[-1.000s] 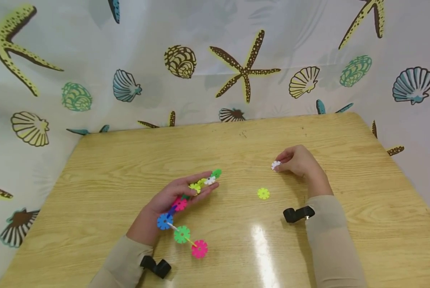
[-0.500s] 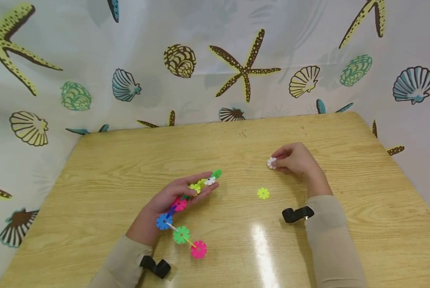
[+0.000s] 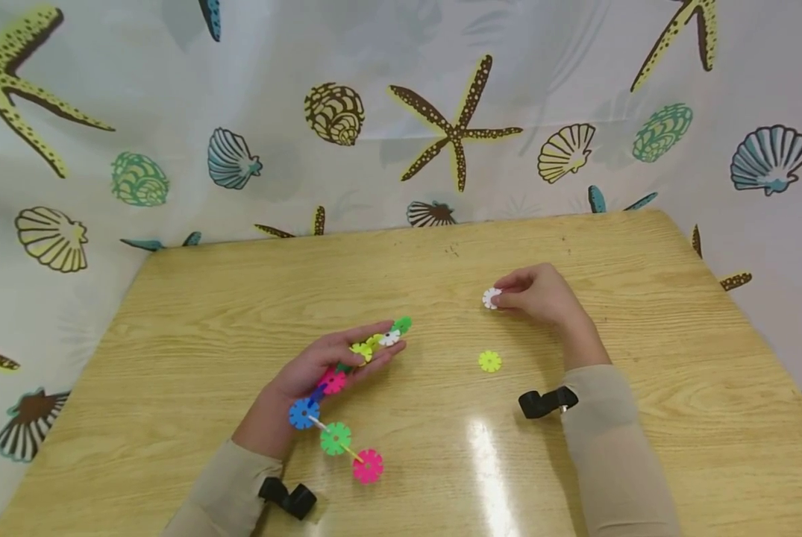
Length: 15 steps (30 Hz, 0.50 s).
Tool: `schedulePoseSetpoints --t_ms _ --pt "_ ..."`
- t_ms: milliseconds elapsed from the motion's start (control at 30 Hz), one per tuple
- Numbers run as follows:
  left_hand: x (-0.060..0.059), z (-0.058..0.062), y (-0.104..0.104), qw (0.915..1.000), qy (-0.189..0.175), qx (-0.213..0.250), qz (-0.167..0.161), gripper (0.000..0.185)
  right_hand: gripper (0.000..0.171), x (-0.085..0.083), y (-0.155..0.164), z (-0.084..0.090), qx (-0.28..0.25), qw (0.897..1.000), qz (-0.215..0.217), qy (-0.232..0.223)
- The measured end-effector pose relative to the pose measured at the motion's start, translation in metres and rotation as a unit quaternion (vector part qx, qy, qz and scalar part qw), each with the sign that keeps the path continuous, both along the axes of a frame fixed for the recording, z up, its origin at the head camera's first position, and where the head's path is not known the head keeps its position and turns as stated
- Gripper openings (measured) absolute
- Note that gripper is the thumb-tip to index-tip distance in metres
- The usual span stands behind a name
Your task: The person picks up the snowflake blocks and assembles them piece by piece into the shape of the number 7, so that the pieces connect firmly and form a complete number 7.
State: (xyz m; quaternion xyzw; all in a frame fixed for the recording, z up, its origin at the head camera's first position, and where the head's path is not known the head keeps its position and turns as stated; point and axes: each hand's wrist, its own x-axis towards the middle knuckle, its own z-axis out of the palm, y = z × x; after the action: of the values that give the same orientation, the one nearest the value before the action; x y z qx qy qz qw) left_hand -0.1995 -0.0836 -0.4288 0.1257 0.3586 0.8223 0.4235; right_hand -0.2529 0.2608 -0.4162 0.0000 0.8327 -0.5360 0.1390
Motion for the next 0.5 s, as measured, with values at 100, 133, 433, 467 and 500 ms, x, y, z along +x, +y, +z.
schedulePoseSetpoints --t_ms 100,133,433,467,500 --pt "0.0 0.0 0.0 1.0 -0.004 0.006 -0.005 0.059 0.028 0.0 -0.005 0.001 -0.004 1.0 0.006 0.009" --pt "0.0 0.0 0.0 0.9999 -0.006 0.008 -0.006 0.059 0.027 0.0 -0.006 0.001 -0.004 1.0 0.008 0.012" --pt "0.002 -0.001 0.002 1.0 0.002 0.001 0.001 0.059 0.033 0.001 -0.014 0.002 -0.011 1.0 0.017 0.022" --pt "0.002 -0.001 0.002 1.0 0.001 0.002 0.002 0.059 0.034 0.001 -0.015 0.002 -0.014 0.999 0.019 0.023" --pt "0.002 -0.001 0.002 1.0 -0.002 0.004 0.001 0.059 0.035 0.001 -0.016 0.003 -0.019 0.999 0.021 0.023"
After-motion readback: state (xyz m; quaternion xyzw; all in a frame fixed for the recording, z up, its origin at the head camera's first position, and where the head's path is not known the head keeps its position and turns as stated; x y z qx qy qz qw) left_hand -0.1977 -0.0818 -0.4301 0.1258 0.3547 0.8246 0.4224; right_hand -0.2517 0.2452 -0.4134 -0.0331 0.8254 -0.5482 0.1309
